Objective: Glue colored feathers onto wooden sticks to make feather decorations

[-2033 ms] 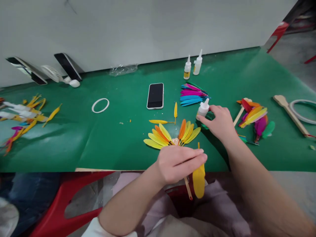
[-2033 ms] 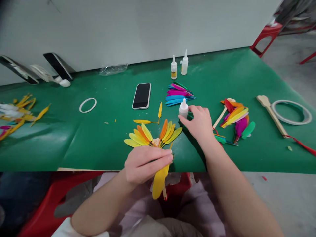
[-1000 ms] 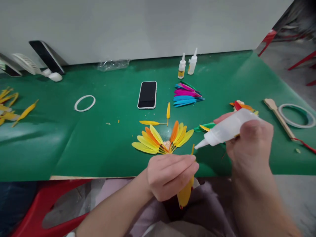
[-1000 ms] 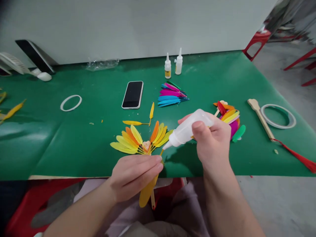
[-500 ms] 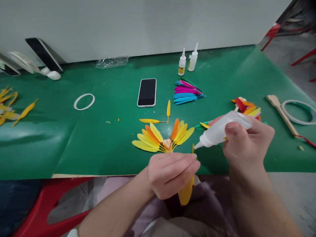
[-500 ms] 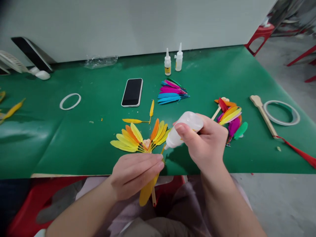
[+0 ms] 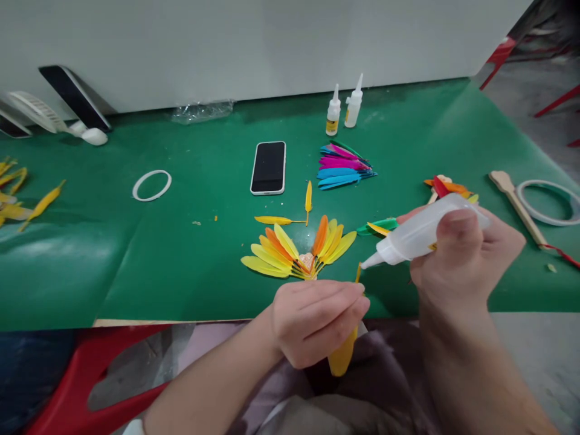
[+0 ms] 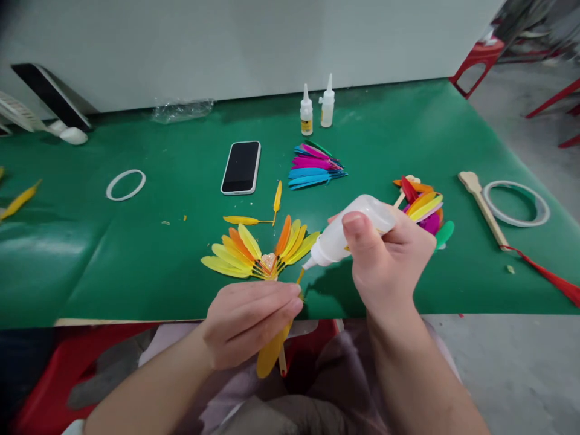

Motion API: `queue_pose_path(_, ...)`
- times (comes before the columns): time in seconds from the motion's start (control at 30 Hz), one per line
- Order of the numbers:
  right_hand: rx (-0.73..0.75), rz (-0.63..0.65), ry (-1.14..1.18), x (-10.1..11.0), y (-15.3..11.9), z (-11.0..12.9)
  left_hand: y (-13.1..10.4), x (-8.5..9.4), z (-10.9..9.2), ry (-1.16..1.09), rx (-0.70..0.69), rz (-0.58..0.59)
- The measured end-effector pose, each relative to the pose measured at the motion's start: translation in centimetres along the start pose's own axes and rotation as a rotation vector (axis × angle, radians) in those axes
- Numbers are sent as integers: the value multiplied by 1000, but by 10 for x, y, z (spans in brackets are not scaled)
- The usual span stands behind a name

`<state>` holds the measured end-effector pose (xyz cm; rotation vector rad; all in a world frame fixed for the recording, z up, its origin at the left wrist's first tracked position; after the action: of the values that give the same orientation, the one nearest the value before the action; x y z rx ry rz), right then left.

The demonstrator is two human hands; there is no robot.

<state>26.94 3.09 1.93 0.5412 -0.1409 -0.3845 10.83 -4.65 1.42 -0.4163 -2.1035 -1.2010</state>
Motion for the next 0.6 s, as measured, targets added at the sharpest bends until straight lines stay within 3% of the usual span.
queue_pose_path(0.17, 8, 86, 22, -4, -2, -1, 1, -1, -1, -7, 0, -17)
queue_pose_path(0.6, -33, 45, 5, -3, 4, -11, 2, -2, -3, -12, -6, -17)
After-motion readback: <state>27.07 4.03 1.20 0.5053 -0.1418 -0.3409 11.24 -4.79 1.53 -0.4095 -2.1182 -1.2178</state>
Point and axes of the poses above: each hand's wrist, its own y-axis towards the middle knuckle, its own x-axis out of the back of the hand, z = x × y, the point moved 6 cm from there along y, towards the middle knuckle, and after that the axes turned 3 degrees about z, right-handed, at the moved point
